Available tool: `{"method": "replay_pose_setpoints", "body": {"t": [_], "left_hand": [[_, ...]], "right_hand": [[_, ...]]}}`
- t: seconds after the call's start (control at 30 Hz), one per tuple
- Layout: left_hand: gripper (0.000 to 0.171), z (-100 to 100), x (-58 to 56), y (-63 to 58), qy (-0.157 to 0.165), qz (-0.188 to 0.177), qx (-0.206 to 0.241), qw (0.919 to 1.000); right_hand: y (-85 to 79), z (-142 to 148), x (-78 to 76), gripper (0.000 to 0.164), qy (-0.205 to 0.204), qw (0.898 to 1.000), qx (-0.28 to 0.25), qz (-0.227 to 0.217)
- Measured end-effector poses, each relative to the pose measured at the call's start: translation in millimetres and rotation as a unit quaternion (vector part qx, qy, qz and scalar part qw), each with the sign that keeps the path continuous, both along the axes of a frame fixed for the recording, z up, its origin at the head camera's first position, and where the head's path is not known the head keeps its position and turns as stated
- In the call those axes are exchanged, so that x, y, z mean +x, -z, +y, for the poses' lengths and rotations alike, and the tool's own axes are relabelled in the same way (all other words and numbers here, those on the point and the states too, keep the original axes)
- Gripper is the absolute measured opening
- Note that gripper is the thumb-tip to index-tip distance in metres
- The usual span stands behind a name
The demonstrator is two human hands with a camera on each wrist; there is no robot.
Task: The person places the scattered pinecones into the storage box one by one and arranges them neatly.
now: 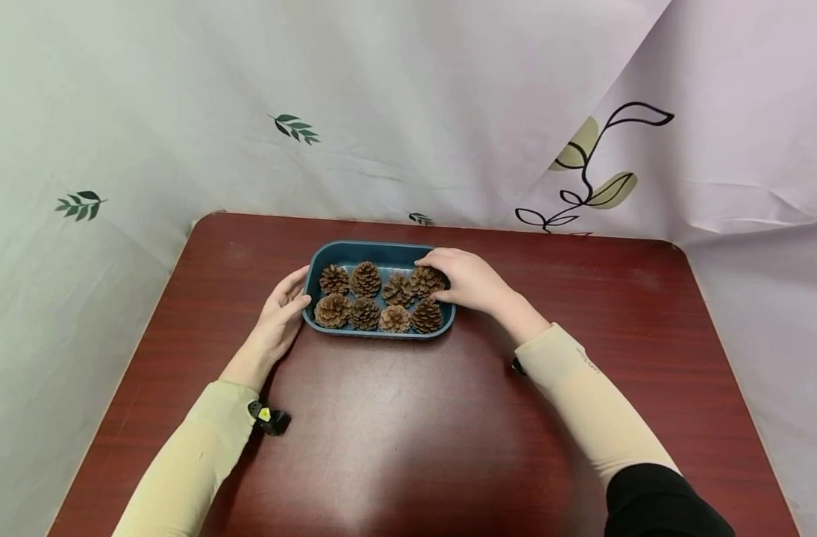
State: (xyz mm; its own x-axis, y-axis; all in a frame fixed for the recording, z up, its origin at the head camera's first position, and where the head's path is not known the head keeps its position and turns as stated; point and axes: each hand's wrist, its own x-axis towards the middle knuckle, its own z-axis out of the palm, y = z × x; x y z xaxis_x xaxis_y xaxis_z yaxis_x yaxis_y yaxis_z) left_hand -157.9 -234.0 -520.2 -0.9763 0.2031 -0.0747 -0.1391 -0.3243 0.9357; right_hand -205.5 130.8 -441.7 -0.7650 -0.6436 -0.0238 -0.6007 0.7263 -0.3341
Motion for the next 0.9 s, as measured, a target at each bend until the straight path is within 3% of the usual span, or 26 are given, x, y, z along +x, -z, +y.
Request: {"method": "replay_pose_setpoints", "body": {"t": [0.57,0.9], "left_hand": [[0.052,-3.1,2.3,3.5,0.002,0.009,-0.006,0.9999],[0.052,-2.3,0.3,3.0,0.005,0.012,0.005,0.9999]], "right_hand": [[1.1,1.2,-1.9,0.062,-0.026,1.0,0.012,0.012],[-0.8,3.9,-4.9,0.063,-0.025,1.0,0.005,-0.006]]}}
